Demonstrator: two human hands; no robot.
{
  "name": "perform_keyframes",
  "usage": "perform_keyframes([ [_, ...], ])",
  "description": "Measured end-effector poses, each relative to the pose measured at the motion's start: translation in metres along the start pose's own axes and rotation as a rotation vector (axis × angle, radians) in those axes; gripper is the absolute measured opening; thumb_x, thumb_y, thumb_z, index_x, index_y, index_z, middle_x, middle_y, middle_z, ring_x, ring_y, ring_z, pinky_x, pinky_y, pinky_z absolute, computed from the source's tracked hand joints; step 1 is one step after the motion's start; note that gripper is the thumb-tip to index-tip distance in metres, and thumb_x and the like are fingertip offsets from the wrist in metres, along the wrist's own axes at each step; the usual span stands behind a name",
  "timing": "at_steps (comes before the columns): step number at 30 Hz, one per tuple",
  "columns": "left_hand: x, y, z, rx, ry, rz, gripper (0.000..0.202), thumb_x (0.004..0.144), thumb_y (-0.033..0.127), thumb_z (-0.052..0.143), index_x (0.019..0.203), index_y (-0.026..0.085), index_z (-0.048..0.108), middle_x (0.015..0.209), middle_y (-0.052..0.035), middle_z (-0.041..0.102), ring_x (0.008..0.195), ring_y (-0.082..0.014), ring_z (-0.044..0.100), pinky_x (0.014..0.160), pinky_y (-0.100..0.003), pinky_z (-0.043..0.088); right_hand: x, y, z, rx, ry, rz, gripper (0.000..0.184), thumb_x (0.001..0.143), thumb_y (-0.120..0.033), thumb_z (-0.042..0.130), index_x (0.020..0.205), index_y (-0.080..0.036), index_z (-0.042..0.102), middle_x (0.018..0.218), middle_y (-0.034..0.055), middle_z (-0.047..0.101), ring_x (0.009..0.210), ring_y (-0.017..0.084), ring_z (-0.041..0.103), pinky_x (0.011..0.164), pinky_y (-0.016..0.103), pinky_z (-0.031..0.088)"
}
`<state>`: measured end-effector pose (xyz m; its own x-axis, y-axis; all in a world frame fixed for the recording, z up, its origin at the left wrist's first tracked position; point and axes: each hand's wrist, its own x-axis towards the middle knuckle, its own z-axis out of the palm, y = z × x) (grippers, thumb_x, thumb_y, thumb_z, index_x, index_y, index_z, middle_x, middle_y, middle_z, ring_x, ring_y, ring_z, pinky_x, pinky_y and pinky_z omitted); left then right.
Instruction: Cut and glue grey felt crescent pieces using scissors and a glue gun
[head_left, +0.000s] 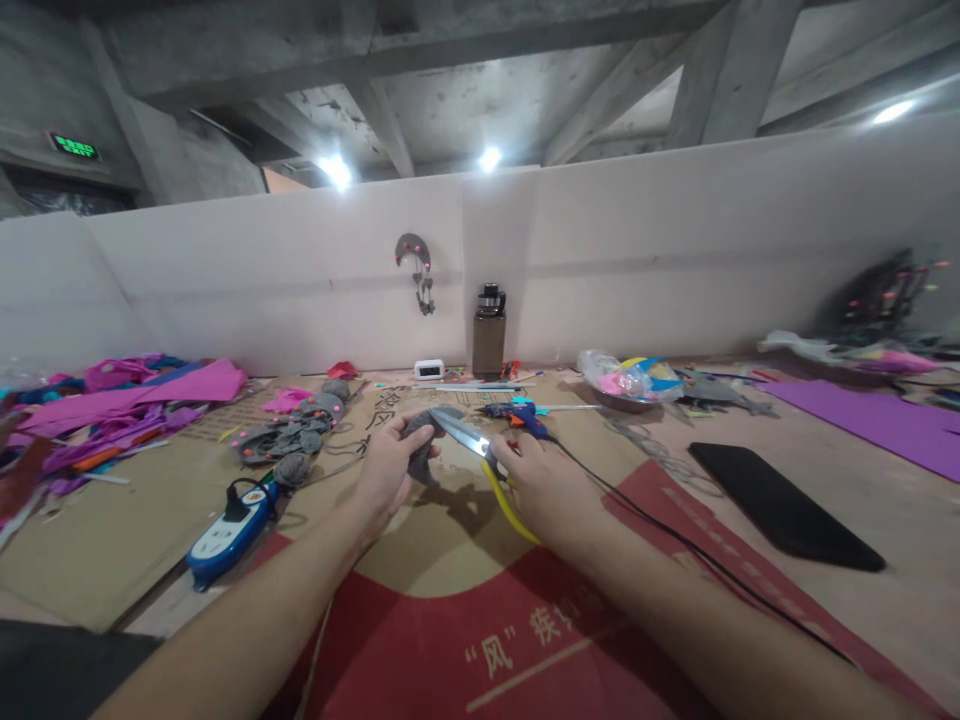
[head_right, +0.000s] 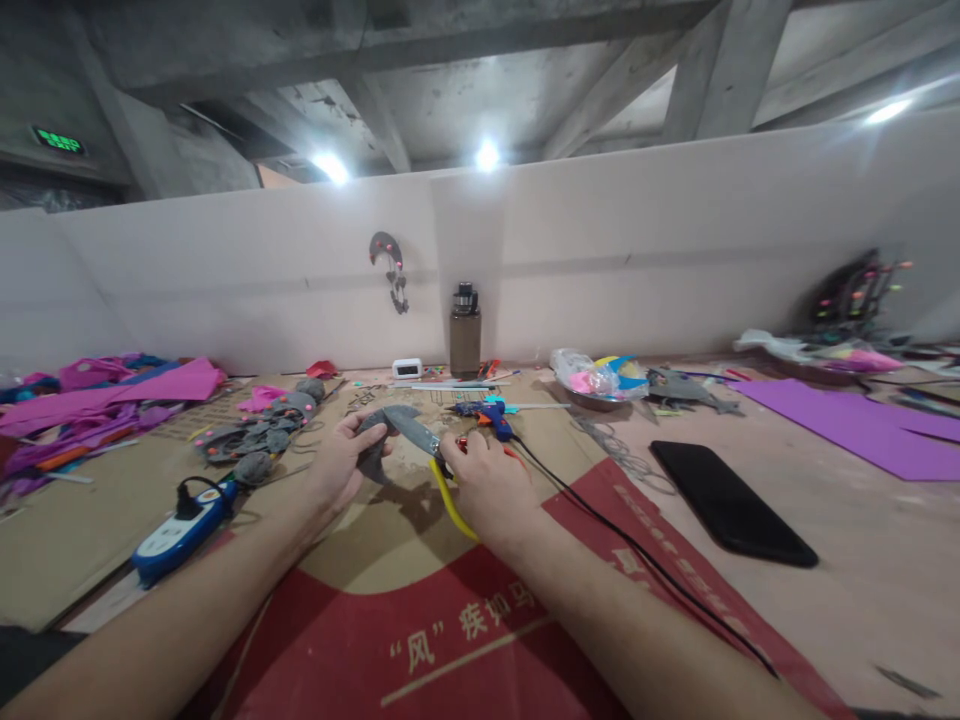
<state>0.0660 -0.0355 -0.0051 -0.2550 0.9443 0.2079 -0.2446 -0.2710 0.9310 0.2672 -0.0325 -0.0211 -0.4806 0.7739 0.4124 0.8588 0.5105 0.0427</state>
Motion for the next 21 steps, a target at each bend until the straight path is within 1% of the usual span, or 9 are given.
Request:
perform_keyframes([
  [6, 0.0, -0.001, -0.001, 0.033, -0.005, 0.016, 0.031, 0.063, 0.021, 0.079, 0.09, 0.014, 0.068, 0.083, -0.0049, 0.07, 0.071, -0.0117, 0.064, 0.058, -0.018, 0.052, 0.0, 0.0, -0.003, 0.004, -0.026, 0.005, 0.035, 0.092, -0.026, 0.044, 0.125, -0.021, 0.053, 0.104, 0.0141, 0.06, 0.092, 0.025, 0.058, 0.069, 0.03, 0.039],
  [12, -0.001, 0.001, -0.001, 0.051, -0.001, 0.011, 0.029, 0.064, 0.021, 0.078, 0.089, 0.013, 0.068, 0.08, -0.0059, 0.071, 0.066, -0.0108, 0.063, 0.058, -0.019, 0.051, -0.001, 0.003, 0.0, 0.003, 0.002, 0.004, 0.037, 0.09, -0.025, 0.044, 0.126, -0.021, 0.053, 0.103, 0.0133, 0.061, 0.092, 0.026, 0.059, 0.067, 0.031, 0.039],
  [14, 0.0, 0.001, -0.002, 0.051, -0.008, -0.007, 0.031, 0.063, 0.021, 0.079, 0.091, 0.013, 0.068, 0.081, -0.0062, 0.071, 0.066, -0.0109, 0.064, 0.058, -0.019, 0.051, 0.0, 0.005, 0.004, 0.052, 0.009, 0.011, 0.037, 0.089, -0.024, 0.044, 0.125, -0.022, 0.053, 0.102, 0.0115, 0.062, 0.09, 0.024, 0.059, 0.068, 0.03, 0.039],
  [17, 0.003, -0.001, -0.004, 0.025, -0.018, -0.029, 0.032, 0.063, 0.021, 0.079, 0.092, 0.012, 0.068, 0.082, -0.006, 0.071, 0.065, -0.0106, 0.063, 0.057, -0.019, 0.051, 0.002, 0.007, 0.012, 0.196, 0.017, 0.004, 0.038, 0.088, -0.019, 0.044, 0.123, -0.025, 0.054, 0.103, 0.0073, 0.063, 0.089, 0.02, 0.06, 0.074, 0.028, 0.04],
  [19, 0.004, -0.002, -0.005, 0.007, -0.012, -0.027, 0.031, 0.064, 0.02, 0.078, 0.092, 0.012, 0.068, 0.083, -0.0059, 0.07, 0.066, -0.0106, 0.064, 0.057, -0.019, 0.051, 0.003, 0.008, 0.016, 0.269, 0.02, -0.002, 0.039, 0.087, -0.017, 0.043, 0.123, -0.026, 0.055, 0.106, 0.0067, 0.062, 0.092, 0.018, 0.06, 0.077, 0.027, 0.04],
  [21, 0.005, -0.002, -0.005, 0.004, 0.004, -0.025, 0.031, 0.063, 0.019, 0.078, 0.092, 0.013, 0.068, 0.083, -0.0058, 0.07, 0.067, -0.0111, 0.064, 0.057, -0.019, 0.052, 0.003, 0.008, 0.019, 0.293, 0.022, 0.006, 0.04, 0.086, -0.016, 0.045, 0.124, -0.025, 0.054, 0.11, 0.0076, 0.061, 0.096, 0.018, 0.059, 0.078, 0.026, 0.04],
])
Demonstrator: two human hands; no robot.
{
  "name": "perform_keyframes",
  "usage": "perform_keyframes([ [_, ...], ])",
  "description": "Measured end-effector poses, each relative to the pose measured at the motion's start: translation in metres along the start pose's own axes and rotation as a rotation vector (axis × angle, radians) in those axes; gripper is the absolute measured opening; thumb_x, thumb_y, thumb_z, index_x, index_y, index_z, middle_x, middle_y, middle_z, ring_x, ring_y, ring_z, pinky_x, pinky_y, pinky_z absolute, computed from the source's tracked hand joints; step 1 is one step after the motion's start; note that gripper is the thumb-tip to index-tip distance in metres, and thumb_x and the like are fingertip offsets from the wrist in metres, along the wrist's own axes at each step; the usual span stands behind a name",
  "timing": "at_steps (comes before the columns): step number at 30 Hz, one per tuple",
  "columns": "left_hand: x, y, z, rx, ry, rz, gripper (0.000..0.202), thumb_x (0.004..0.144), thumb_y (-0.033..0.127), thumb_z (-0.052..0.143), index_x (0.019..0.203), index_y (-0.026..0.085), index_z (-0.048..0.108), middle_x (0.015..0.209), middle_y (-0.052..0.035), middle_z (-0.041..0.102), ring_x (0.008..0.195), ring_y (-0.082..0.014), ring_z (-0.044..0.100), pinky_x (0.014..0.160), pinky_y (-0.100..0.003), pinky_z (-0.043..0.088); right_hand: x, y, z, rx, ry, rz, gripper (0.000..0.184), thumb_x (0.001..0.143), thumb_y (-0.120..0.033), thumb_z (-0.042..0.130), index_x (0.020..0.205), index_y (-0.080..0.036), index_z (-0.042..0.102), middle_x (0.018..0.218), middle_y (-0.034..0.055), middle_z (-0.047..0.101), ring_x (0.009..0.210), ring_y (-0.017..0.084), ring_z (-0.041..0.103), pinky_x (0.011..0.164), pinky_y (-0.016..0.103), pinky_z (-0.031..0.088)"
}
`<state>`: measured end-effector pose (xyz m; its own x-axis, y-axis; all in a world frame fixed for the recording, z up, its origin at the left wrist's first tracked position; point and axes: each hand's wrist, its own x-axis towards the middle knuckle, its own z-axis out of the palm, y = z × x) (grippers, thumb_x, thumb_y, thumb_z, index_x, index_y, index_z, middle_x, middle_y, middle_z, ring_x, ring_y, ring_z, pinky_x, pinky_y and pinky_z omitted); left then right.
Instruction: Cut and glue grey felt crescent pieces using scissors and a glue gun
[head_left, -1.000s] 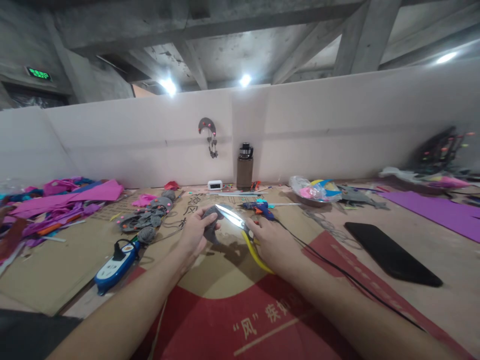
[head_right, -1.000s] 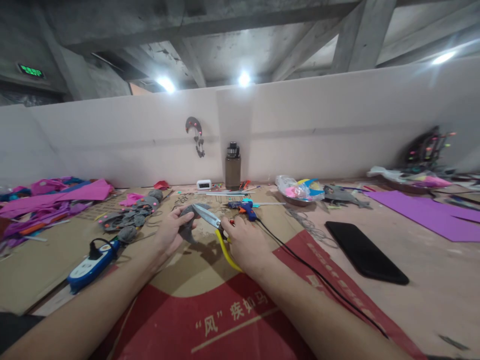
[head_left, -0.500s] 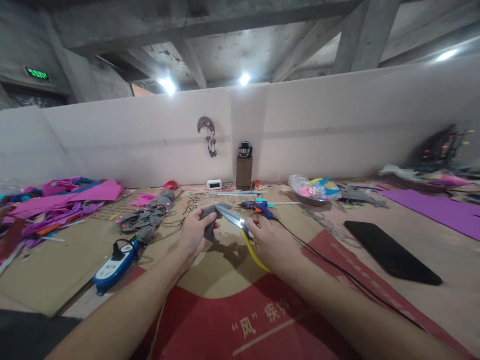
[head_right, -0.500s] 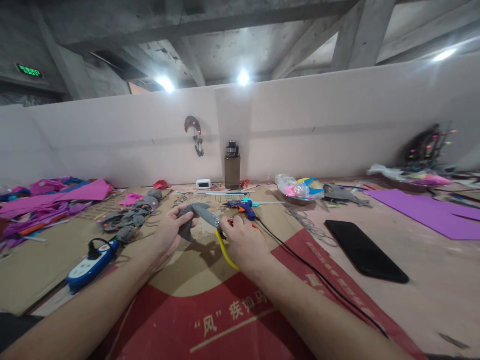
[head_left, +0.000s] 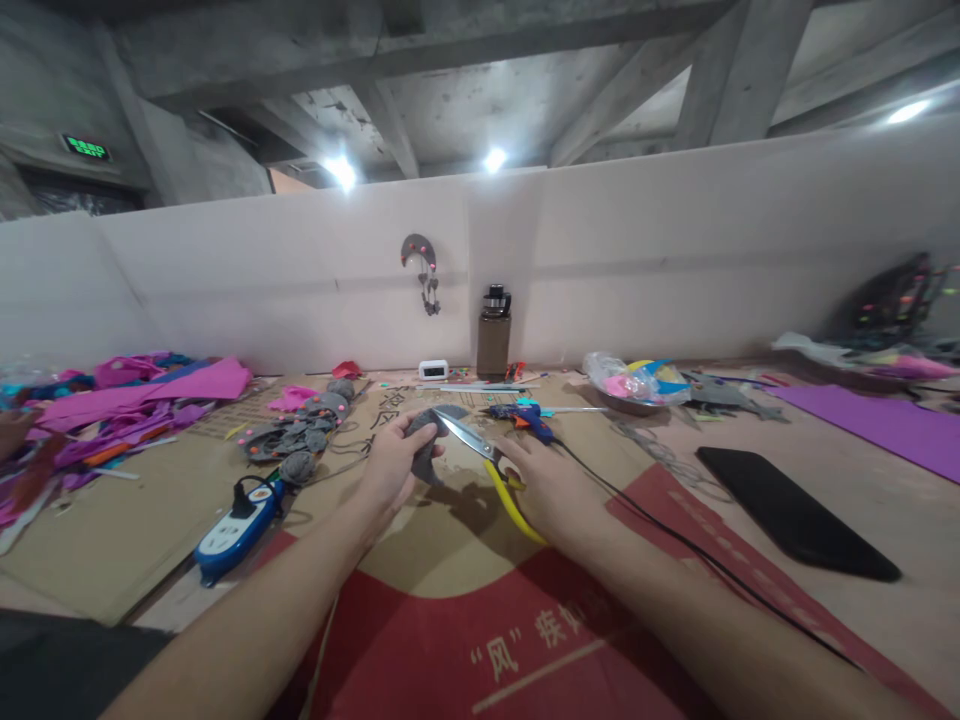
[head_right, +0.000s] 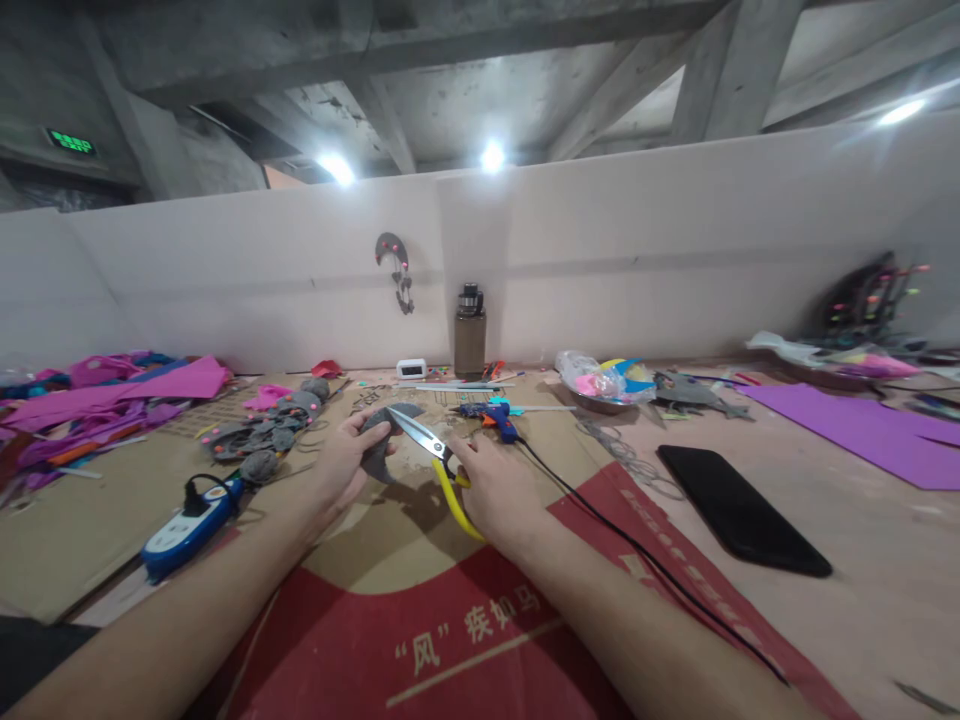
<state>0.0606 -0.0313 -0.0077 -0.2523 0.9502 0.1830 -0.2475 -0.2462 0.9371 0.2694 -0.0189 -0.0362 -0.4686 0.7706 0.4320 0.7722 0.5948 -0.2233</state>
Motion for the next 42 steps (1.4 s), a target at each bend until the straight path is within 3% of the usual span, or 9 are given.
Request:
perform_keyframes([
  [6, -0.002, 0.004, 0.001, 0.017, 0.034, 0.024, 0.042, 0.061, 0.018, 0.078, 0.1, 0.016, 0.065, 0.09, -0.0059, 0.069, 0.072, -0.0143, 0.065, 0.051, -0.021, 0.052, 0.0, 0.001, 0.001, 0.014, 0.009, 0.022, 0.045, 0.084, -0.014, 0.047, 0.127, -0.026, 0.053, 0.114, 0.0078, 0.058, 0.1, 0.018, 0.058, 0.081, 0.025, 0.041],
  [17, -0.002, 0.01, -0.001, 0.095, 0.138, 0.055, 0.035, 0.061, 0.037, 0.078, 0.085, 0.015, 0.063, 0.074, -0.0025, 0.066, 0.055, -0.012, 0.06, 0.038, -0.018, 0.043, -0.001, 0.0, 0.005, 0.023, -0.011, 0.029, 0.047, 0.085, -0.014, 0.047, 0.13, -0.025, 0.051, 0.112, 0.009, 0.059, 0.099, 0.019, 0.058, 0.082, 0.025, 0.039],
  [24, -0.004, 0.014, 0.001, 0.064, 0.144, 0.001, 0.031, 0.064, 0.036, 0.074, 0.083, 0.014, 0.062, 0.072, -0.0022, 0.065, 0.052, -0.0121, 0.059, 0.038, -0.02, 0.043, -0.001, 0.002, 0.008, 0.094, 0.023, -0.005, 0.043, 0.083, -0.014, 0.05, 0.125, -0.024, 0.054, 0.11, 0.0075, 0.059, 0.098, 0.018, 0.058, 0.081, 0.024, 0.04],
  [42, -0.005, 0.015, 0.003, 0.104, 0.162, 0.052, 0.029, 0.068, 0.039, 0.066, 0.085, 0.017, 0.055, 0.065, 0.0001, 0.064, 0.047, -0.0134, 0.059, 0.038, -0.02, 0.04, 0.0, 0.0, 0.005, 0.068, -0.006, 0.007, 0.046, 0.08, -0.012, 0.052, 0.125, -0.024, 0.053, 0.112, 0.0083, 0.057, 0.1, 0.02, 0.058, 0.082, 0.025, 0.041],
])
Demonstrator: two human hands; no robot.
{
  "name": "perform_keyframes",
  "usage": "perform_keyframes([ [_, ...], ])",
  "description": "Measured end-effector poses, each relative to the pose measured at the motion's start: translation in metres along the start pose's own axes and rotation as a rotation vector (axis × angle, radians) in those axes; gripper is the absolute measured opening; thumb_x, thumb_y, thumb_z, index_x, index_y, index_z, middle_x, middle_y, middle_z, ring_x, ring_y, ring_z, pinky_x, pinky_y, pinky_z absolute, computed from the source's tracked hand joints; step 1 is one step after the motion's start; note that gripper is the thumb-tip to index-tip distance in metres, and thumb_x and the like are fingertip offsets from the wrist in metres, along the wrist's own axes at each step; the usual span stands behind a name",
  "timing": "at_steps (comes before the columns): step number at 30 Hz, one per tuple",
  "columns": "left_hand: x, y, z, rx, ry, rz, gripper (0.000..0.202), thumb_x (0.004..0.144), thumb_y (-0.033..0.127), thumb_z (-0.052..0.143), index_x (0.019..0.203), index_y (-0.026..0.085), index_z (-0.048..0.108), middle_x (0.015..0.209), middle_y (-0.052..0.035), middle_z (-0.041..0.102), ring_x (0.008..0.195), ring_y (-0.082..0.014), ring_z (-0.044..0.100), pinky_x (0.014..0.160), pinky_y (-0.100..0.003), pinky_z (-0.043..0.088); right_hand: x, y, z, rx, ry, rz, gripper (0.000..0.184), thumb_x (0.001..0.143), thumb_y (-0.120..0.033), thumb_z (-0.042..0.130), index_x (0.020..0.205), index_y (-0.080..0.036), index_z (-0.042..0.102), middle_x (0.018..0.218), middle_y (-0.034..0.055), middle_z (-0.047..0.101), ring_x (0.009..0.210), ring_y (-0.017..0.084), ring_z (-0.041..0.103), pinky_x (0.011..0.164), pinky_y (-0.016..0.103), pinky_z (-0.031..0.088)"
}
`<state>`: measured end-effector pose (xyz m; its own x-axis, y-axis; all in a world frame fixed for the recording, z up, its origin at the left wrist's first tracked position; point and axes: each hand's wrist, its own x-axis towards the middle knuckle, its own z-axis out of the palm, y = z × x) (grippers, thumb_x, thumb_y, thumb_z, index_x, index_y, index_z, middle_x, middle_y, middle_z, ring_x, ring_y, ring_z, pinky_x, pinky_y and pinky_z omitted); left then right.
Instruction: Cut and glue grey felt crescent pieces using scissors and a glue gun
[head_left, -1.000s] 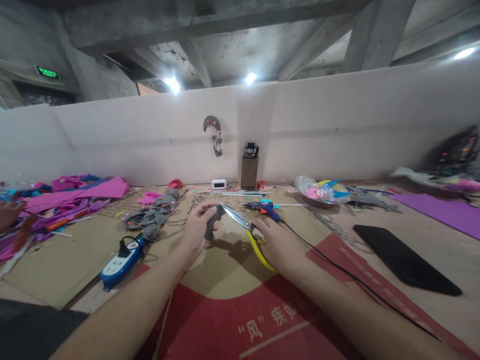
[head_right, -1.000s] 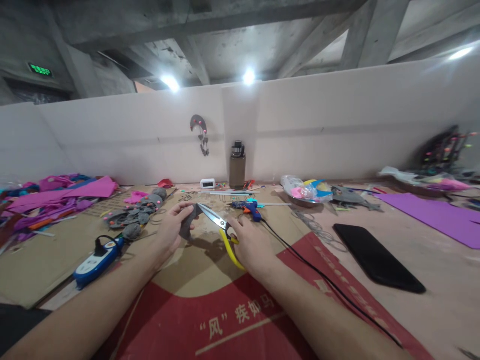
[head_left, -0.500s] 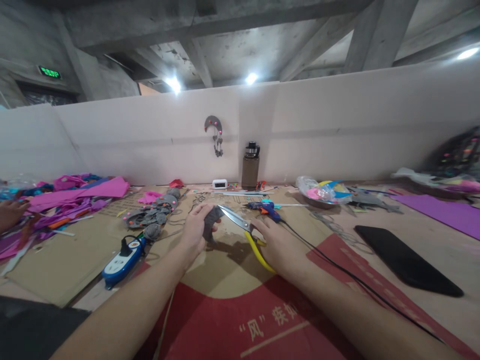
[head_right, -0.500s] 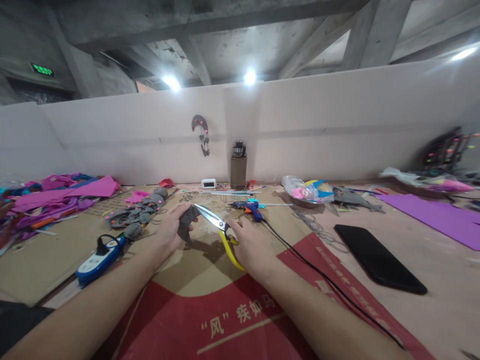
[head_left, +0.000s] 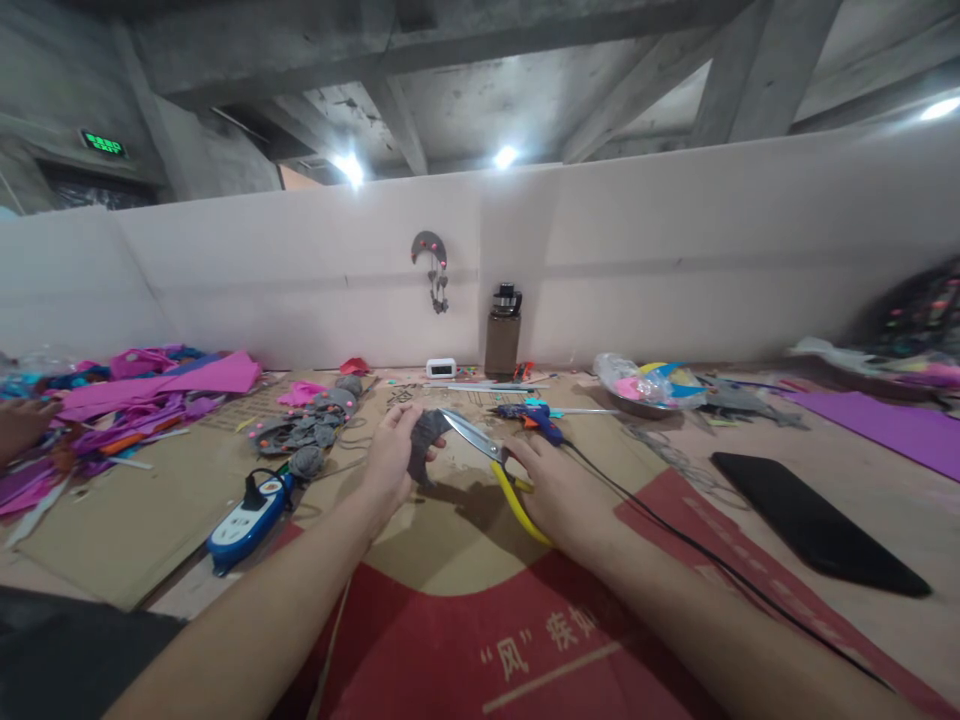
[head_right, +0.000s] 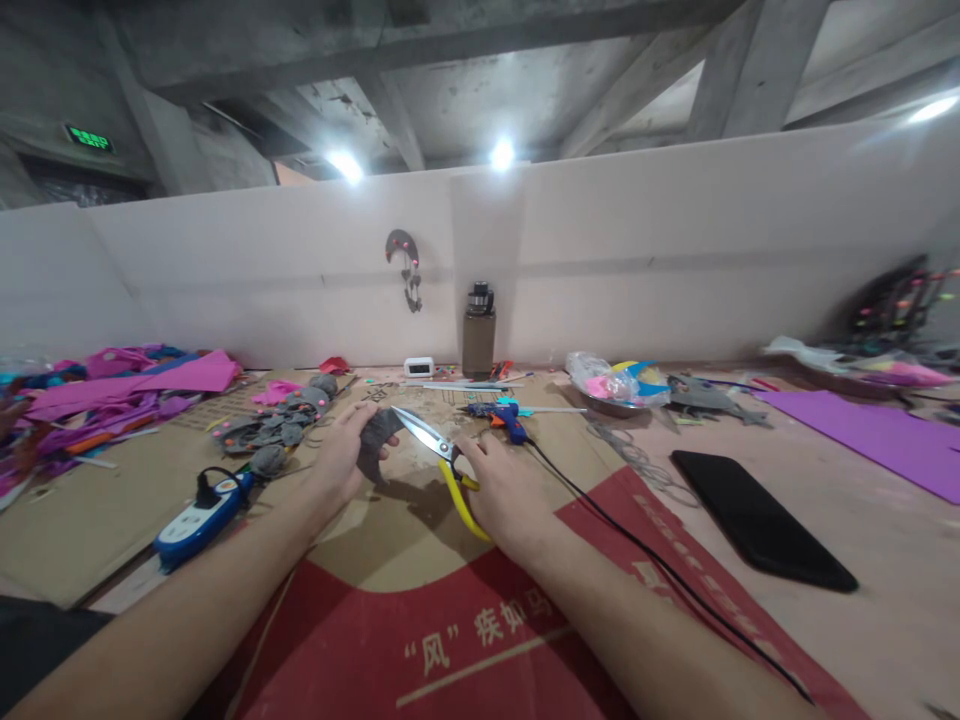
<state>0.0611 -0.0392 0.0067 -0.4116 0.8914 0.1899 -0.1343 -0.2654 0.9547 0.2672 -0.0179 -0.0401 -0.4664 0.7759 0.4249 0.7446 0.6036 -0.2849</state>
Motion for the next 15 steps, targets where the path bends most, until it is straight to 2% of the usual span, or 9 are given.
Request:
perform_keyframes([
  [4, -0.0003, -0.0013, 0.0001, 0.008, -0.04, -0.011, 0.027, 0.071, 0.038, 0.059, 0.084, 0.015, 0.059, 0.071, -0.0035, 0.066, 0.053, -0.0136, 0.06, 0.041, -0.021, 0.042, 0.0005, 0.0001, -0.0007, -0.033, 0.027, -0.007, 0.045, 0.082, -0.018, 0.054, 0.127, -0.023, 0.052, 0.114, 0.0092, 0.056, 0.103, 0.02, 0.056, 0.083, 0.025, 0.041],
  [7, -0.0014, -0.0019, -0.0002, 0.006, -0.059, -0.006, 0.024, 0.068, 0.031, 0.059, 0.086, 0.015, 0.059, 0.072, -0.0024, 0.065, 0.055, -0.0138, 0.061, 0.042, -0.021, 0.043, 0.0001, 0.001, -0.0006, -0.053, 0.037, -0.006, 0.045, 0.083, -0.021, 0.054, 0.128, -0.024, 0.051, 0.112, 0.0091, 0.056, 0.101, 0.02, 0.056, 0.081, 0.025, 0.041],
  [10, -0.0026, -0.0024, 0.0001, 0.05, -0.065, 0.013, 0.026, 0.064, 0.026, 0.063, 0.087, 0.015, 0.059, 0.075, -0.0022, 0.065, 0.056, -0.0126, 0.06, 0.043, -0.02, 0.044, -0.0006, 0.0017, -0.0005, -0.08, 0.049, -0.022, 0.048, 0.084, -0.021, 0.053, 0.131, -0.025, 0.049, 0.111, 0.0082, 0.056, 0.098, 0.02, 0.057, 0.076, 0.025, 0.04],
  [15, -0.0045, -0.0024, 0.0014, 0.074, -0.086, 0.038, 0.028, 0.064, 0.028, 0.066, 0.088, 0.015, 0.061, 0.077, -0.003, 0.066, 0.058, -0.0121, 0.061, 0.046, -0.02, 0.045, -0.0014, -0.001, -0.0054, -0.185, 0.04, -0.029, 0.044, 0.084, -0.02, 0.05, 0.128, -0.025, 0.052, 0.104, 0.0079, 0.058, 0.09, 0.02, 0.058, 0.066, 0.026, 0.036],
])
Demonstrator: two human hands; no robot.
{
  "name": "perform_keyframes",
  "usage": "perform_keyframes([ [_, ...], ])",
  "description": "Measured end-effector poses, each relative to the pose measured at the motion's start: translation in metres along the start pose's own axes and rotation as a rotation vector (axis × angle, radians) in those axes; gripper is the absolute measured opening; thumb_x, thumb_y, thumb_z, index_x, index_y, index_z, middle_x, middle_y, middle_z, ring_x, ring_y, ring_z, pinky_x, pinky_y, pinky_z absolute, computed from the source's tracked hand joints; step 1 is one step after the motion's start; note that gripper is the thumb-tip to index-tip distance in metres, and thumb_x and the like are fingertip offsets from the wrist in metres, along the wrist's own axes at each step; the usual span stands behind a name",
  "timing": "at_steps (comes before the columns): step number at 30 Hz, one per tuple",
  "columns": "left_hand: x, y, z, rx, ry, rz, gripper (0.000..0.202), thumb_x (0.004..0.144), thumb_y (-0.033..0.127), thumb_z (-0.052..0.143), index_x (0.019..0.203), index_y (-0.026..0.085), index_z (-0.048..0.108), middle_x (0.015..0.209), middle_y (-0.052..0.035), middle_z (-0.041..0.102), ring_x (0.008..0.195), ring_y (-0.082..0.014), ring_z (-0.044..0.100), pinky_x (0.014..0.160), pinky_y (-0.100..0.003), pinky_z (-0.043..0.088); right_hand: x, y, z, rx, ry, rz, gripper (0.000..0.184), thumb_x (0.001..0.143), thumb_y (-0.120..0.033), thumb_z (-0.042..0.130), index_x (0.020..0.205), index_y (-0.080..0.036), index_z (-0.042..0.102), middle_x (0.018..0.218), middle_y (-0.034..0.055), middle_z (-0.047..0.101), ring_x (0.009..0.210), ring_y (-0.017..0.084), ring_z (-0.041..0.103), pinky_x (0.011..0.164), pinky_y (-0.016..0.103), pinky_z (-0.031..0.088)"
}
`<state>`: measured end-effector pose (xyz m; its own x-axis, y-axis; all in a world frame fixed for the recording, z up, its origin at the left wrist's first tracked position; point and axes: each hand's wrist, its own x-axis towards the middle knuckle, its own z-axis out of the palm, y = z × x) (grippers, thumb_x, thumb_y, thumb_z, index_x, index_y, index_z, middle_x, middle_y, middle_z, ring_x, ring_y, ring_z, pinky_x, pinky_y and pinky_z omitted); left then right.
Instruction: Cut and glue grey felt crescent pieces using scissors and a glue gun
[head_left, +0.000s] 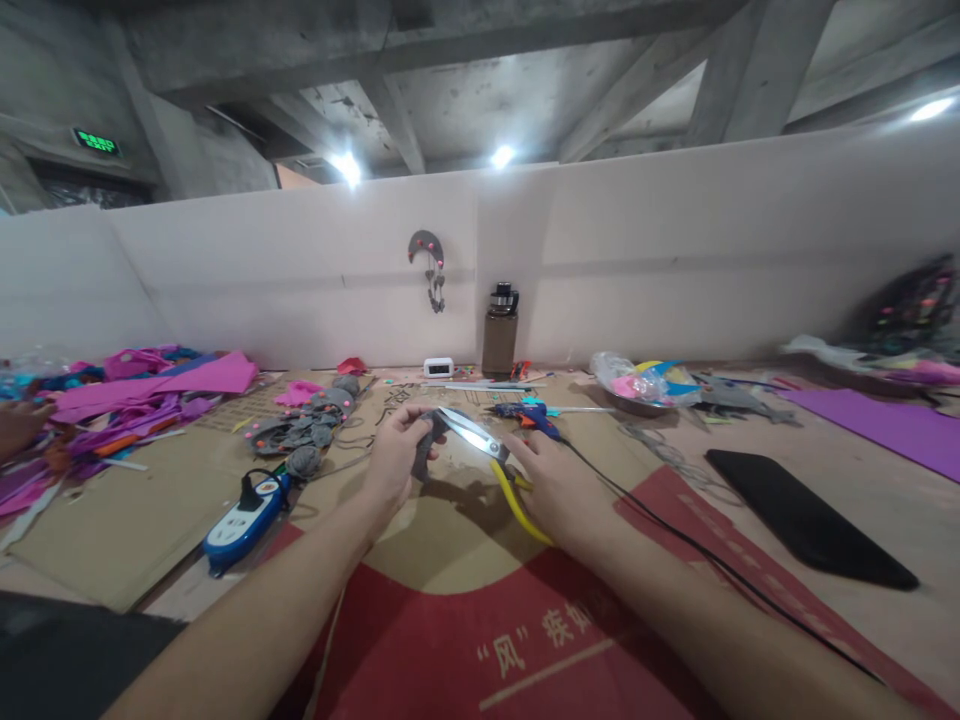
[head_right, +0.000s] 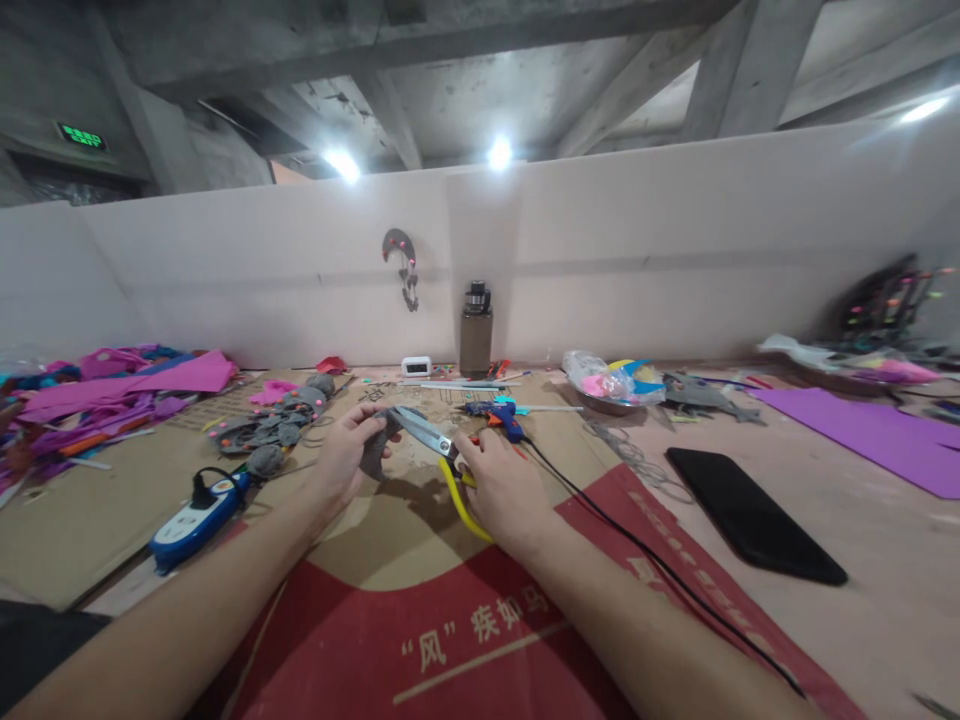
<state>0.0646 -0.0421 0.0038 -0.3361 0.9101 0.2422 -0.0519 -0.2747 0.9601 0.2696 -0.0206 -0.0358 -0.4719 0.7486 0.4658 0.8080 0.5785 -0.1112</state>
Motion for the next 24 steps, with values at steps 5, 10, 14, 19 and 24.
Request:
perform_keyframes([
  [5, -0.0001, -0.0002, -0.0011, 0.023, -0.02, 0.011, 0.027, 0.066, 0.029, 0.067, 0.089, 0.015, 0.063, 0.082, -0.0045, 0.068, 0.061, -0.0121, 0.061, 0.048, -0.02, 0.045, -0.0007, -0.002, -0.0057, -0.058, 0.016, 0.0, 0.042, 0.084, -0.02, 0.05, 0.125, -0.026, 0.054, 0.102, 0.0072, 0.06, 0.089, 0.02, 0.058, 0.062, 0.026, 0.033],
  [10, 0.0011, -0.0019, -0.0022, 0.031, -0.027, 0.008, 0.027, 0.067, 0.028, 0.067, 0.09, 0.016, 0.064, 0.081, -0.0039, 0.067, 0.063, -0.0126, 0.061, 0.049, -0.021, 0.045, -0.0008, -0.0023, -0.0089, -0.066, -0.023, -0.005, 0.041, 0.086, -0.021, 0.048, 0.127, -0.026, 0.053, 0.104, 0.0075, 0.061, 0.089, 0.02, 0.058, 0.066, 0.027, 0.035],
  [14, 0.0007, -0.0014, -0.0015, 0.022, -0.021, 0.007, 0.027, 0.066, 0.027, 0.067, 0.09, 0.015, 0.064, 0.081, -0.0045, 0.068, 0.062, -0.0126, 0.061, 0.049, -0.02, 0.043, -0.0006, -0.0013, -0.0089, -0.088, -0.017, -0.013, 0.043, 0.084, -0.021, 0.05, 0.127, -0.026, 0.052, 0.104, 0.0069, 0.061, 0.09, 0.02, 0.058, 0.065, 0.027, 0.035],
  [19, 0.0008, -0.0013, -0.0013, 0.02, -0.032, -0.012, 0.03, 0.065, 0.027, 0.066, 0.091, 0.013, 0.065, 0.08, -0.0064, 0.069, 0.063, -0.013, 0.061, 0.049, -0.02, 0.043, -0.0004, -0.0006, -0.0077, -0.122, -0.006, -0.035, 0.039, 0.089, -0.024, 0.047, 0.127, -0.024, 0.052, 0.102, 0.0087, 0.062, 0.092, 0.021, 0.057, 0.068, 0.027, 0.036],
  [24, 0.0028, -0.0022, -0.0021, 0.025, -0.033, -0.021, 0.031, 0.065, 0.027, 0.066, 0.092, 0.012, 0.066, 0.081, -0.0066, 0.069, 0.062, -0.0121, 0.06, 0.048, -0.02, 0.042, -0.0007, -0.0004, -0.0088, -0.144, 0.011, -0.04, 0.037, 0.089, -0.024, 0.046, 0.126, -0.023, 0.053, 0.103, 0.0102, 0.061, 0.093, 0.023, 0.058, 0.07, 0.028, 0.037],
])
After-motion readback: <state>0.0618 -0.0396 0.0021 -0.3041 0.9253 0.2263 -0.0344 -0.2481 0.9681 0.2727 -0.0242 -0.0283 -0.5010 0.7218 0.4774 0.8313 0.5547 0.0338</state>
